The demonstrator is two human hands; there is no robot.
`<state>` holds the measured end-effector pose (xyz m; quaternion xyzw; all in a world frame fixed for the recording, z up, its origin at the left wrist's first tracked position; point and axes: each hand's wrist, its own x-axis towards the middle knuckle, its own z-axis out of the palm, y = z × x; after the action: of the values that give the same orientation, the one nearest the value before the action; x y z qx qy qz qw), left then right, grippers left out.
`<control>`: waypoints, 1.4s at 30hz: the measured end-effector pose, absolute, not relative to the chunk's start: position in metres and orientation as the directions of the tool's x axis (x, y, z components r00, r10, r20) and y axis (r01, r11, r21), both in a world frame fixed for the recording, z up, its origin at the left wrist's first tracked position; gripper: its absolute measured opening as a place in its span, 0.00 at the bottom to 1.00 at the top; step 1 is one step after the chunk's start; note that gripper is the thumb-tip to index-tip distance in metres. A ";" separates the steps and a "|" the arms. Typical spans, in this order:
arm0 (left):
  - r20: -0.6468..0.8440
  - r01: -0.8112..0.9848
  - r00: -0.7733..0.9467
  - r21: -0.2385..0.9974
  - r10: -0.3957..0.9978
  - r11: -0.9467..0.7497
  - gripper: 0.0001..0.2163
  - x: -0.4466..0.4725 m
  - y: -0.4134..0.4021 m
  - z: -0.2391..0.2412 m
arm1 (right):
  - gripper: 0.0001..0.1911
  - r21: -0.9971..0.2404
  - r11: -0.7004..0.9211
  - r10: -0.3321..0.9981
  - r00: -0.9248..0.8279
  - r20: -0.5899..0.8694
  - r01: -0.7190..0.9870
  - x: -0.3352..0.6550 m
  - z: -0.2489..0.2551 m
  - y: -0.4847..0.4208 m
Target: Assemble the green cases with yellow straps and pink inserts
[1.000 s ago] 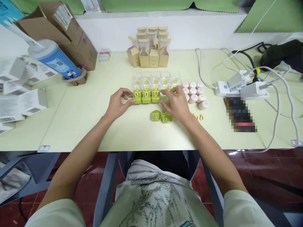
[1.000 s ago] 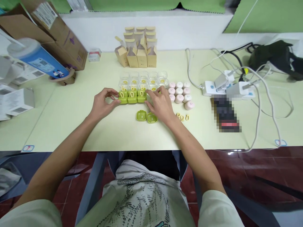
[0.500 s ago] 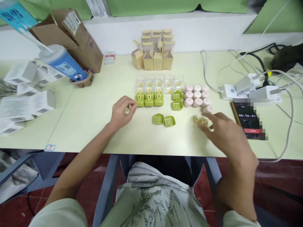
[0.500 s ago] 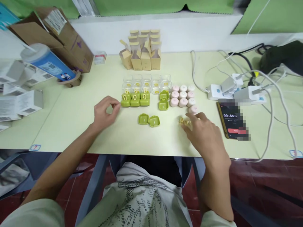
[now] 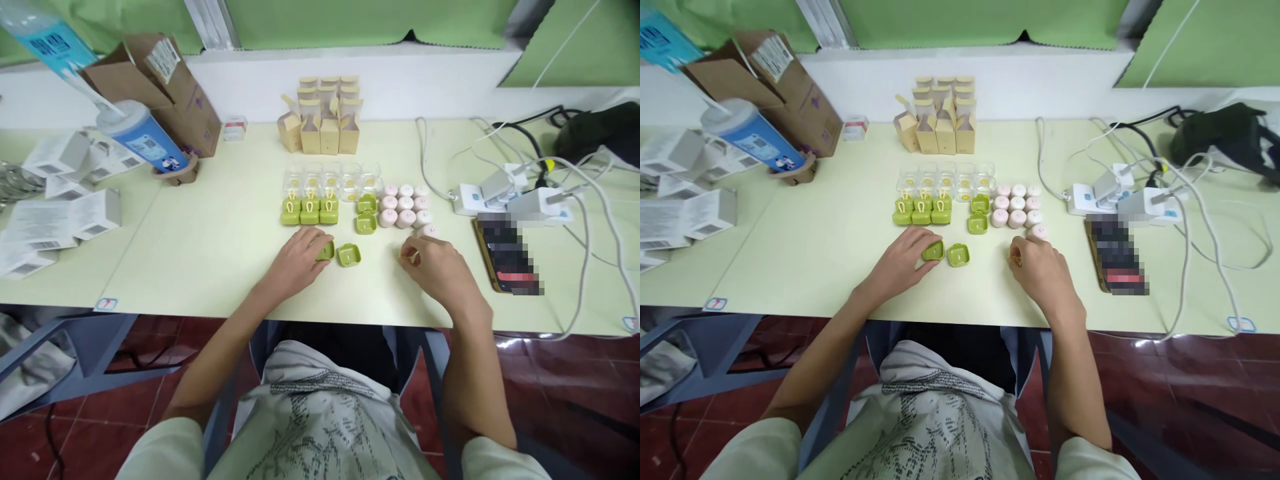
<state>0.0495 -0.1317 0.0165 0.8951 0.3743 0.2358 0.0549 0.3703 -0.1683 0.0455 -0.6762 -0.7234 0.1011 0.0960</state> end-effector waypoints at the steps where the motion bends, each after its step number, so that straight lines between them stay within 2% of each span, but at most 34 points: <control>1: 0.418 0.639 0.564 0.326 0.712 -0.697 0.16 0.048 -0.133 0.016 | 0.03 -0.305 0.068 0.998 -0.068 0.010 0.950 0.371 0.045 -0.168; 4: 0.509 0.602 0.417 0.466 0.753 -0.649 0.25 0.045 -0.137 0.015 | 0.03 -0.393 0.071 0.997 -0.058 0.045 0.917 0.372 0.046 -0.167; 6: 0.534 0.571 0.374 0.512 0.758 -0.642 0.28 0.044 -0.139 0.016 | 0.03 -0.440 0.084 0.996 -0.068 0.052 0.894 0.372 0.047 -0.167; 11: 0.558 0.542 0.349 0.535 0.753 -0.648 0.29 0.044 -0.138 0.019 | 0.04 -0.504 0.082 0.997 -0.075 0.035 0.860 0.373 0.050 -0.167; 16: 0.557 0.524 0.360 0.543 0.748 -0.656 0.28 0.045 -0.139 0.017 | 0.03 -0.585 0.113 0.989 -0.034 0.144 0.803 0.373 0.049 -0.165; 21: 0.560 0.514 0.372 0.540 0.740 -0.666 0.28 0.046 -0.140 0.016 | 0.03 -0.505 0.135 0.988 -0.076 0.136 0.852 0.364 0.047 -0.163; 23: 0.544 0.522 0.383 0.539 0.747 -0.661 0.27 0.046 -0.140 0.017 | 0.04 -0.519 0.165 0.980 -0.078 0.186 0.839 0.357 0.053 -0.166; 25: 0.536 0.525 0.390 0.540 0.749 -0.659 0.27 0.048 -0.141 0.018 | 0.08 -0.584 0.220 0.950 -0.035 0.311 0.781 0.346 0.062 -0.172; 27: 0.534 0.515 0.396 0.544 0.747 -0.662 0.27 0.050 -0.143 0.020 | 0.08 -0.696 0.307 0.911 0.010 0.412 0.649 0.333 0.070 -0.180; 29: 0.543 0.490 0.404 0.551 0.736 -0.676 0.28 0.054 -0.145 0.022 | 0.06 -0.803 0.377 0.900 0.024 0.436 0.461 0.317 0.075 -0.186; 31: 0.564 0.460 0.409 0.552 0.717 -0.696 0.29 0.056 -0.147 0.023 | 0.07 -0.836 0.406 0.897 0.014 0.442 0.368 0.301 0.075 -0.190; 33: 0.592 0.427 0.421 0.539 0.687 -0.726 0.30 0.057 -0.149 0.024 | 0.07 -0.780 0.480 0.860 -0.041 0.509 0.400 0.289 0.071 -0.190; 37: 0.603 0.354 0.482 0.530 0.635 -0.771 0.33 0.053 -0.149 0.027 | 0.11 -0.539 0.716 0.674 -0.240 0.699 0.443 0.280 0.057 -0.186; 42: 0.575 0.319 0.467 0.600 0.672 -0.734 0.37 0.051 -0.152 0.031 | 0.12 -0.375 0.779 0.576 -0.335 0.746 0.503 0.282 0.046 -0.183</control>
<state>0.0507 -0.1517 0.0313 0.8303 0.2984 0.4215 0.2097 0.2824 -0.1827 0.0461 -0.3304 -0.8161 0.0384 0.4726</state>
